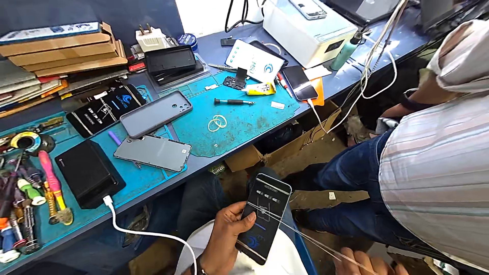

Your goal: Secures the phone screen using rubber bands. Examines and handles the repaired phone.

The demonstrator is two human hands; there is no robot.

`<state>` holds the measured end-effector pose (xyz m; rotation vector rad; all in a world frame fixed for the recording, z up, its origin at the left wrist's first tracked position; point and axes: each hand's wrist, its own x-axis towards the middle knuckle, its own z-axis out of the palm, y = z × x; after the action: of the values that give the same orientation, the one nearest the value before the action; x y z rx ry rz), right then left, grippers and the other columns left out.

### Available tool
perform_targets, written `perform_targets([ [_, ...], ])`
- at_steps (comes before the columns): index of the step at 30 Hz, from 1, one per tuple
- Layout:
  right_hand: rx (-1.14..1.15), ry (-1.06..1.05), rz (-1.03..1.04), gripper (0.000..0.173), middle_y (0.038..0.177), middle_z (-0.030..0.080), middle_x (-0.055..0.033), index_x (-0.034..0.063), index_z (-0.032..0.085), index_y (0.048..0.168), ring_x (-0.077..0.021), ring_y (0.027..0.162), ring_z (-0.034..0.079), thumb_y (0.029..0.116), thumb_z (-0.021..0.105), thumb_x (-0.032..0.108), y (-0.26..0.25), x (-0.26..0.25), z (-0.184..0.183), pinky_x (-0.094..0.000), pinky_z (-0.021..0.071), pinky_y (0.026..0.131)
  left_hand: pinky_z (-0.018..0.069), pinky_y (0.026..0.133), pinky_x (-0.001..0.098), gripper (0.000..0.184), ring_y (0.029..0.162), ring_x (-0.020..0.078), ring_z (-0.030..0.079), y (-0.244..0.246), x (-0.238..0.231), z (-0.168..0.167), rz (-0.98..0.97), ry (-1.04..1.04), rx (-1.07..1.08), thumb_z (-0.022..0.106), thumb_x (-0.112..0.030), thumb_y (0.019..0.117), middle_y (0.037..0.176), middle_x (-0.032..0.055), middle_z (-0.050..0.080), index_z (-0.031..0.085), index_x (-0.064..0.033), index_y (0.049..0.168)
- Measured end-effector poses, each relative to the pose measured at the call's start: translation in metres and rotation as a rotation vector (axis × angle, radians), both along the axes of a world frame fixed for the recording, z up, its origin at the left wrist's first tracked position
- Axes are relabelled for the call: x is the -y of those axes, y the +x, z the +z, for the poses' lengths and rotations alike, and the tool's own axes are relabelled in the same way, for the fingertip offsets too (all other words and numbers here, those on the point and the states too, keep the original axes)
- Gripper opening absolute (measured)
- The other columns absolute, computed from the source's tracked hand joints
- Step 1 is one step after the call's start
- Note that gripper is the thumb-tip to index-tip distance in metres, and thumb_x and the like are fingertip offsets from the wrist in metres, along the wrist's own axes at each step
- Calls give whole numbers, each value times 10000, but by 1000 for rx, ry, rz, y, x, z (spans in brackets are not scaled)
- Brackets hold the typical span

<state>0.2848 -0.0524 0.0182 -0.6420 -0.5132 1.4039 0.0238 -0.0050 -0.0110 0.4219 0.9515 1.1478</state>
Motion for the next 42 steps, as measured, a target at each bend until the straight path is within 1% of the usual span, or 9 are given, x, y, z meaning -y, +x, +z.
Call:
perform_targets([
  [3, -152, -150, 171, 588, 1076, 737, -28, 126, 773, 1145, -52, 750, 654, 995, 456, 599, 7, -9, -9, -197, 517, 630, 624, 858, 369, 277, 932, 204, 749, 0, 5, -4, 66, 363, -76, 673, -3, 929, 1040, 167, 754, 681, 57, 1199],
  [6, -159, -83, 437, 798, 1568, 456, -116, 98, 575, 1445, -82, 860, 666, 960, 398, 706, 5, -23, -6, -188, 506, 593, 617, 874, 266, 254, 973, 81, 726, -16, 1, -8, -11, 854, -508, 675, -164, 987, 1075, 36, 761, 706, -60, 1217],
  [10, 191, -94, 685, 692, 1570, 432, -188, 77, 551, 1451, -187, 890, 707, 1001, 469, 595, -12, -37, 7, -259, 540, 527, 607, 849, 290, 229, 1007, 122, 732, -40, -5, -4, -396, 1248, -1209, 508, -154, 1063, 1137, 33, 754, 695, -146, 1196],
  [14, 668, -228, 674, 416, 1233, 674, -92, 64, 612, 1233, -196, 890, 726, 1015, 538, 409, -62, -34, 9, -334, 592, 554, 611, 618, 381, 254, 770, 219, 742, -32, -1, -7, -605, 1185, -1537, 595, -67, 920, 957, 59, 752, 724, -117, 1133],
  [16, 826, -132, 644, 279, 1123, 635, -80, 38, 628, 1123, -193, 874, 704, 1022, 575, 293, -84, -29, -1, -371, 633, 648, 581, 540, 415, 272, 678, 238, 718, -24, 3, -7, -623, 1076, -1558, 635, -58, 827, 858, 62, 733, 744, -96, 1074],
  [22, 1502, 224, 399, 282, 1219, 672, -84, 119, 753, 1193, -209, 1143, 622, 970, 635, 245, -83, -13, -18, -374, 538, 955, 596, 736, 455, 251, 843, 194, 733, -30, -2, -9, -589, 612, -1222, 602, -210, 981, 954, 35, 761, 741, -161, 1184],
  [24, 1385, 220, 199, 200, 1163, 697, -74, 110, 776, 1115, -174, 1096, 649, 953, 677, 174, -73, -8, -29, -339, 569, 925, 610, 858, 321, 238, 935, 91, 724, -31, -7, -12, -460, 440, -880, 676, -202, 968, 1027, -7, 764, 739, -119, 1182],
  [29, 994, 163, -100, 146, 1089, 722, -83, 41, 729, 1068, -157, 948, 712, 926, 691, 45, -60, -19, -36, -310, 624, 838, 627, 848, 383, 282, 925, 245, 742, -12, -11, -2, -240, 105, -128, 645, -27, 955, 1051, 188, 738, 657, 65, 1220],
  [42, 976, 301, -208, 83, 990, 735, -65, 60, 736, 964, -137, 936, 713, 934, 664, 89, -73, -39, -35, -255, 614, 804, 627, 845, 441, 296, 937, 290, 738, 8, -6, 5, -140, -115, 76, 622, -73, 980, 1078, 235, 716, 635, 64, 1242],
])
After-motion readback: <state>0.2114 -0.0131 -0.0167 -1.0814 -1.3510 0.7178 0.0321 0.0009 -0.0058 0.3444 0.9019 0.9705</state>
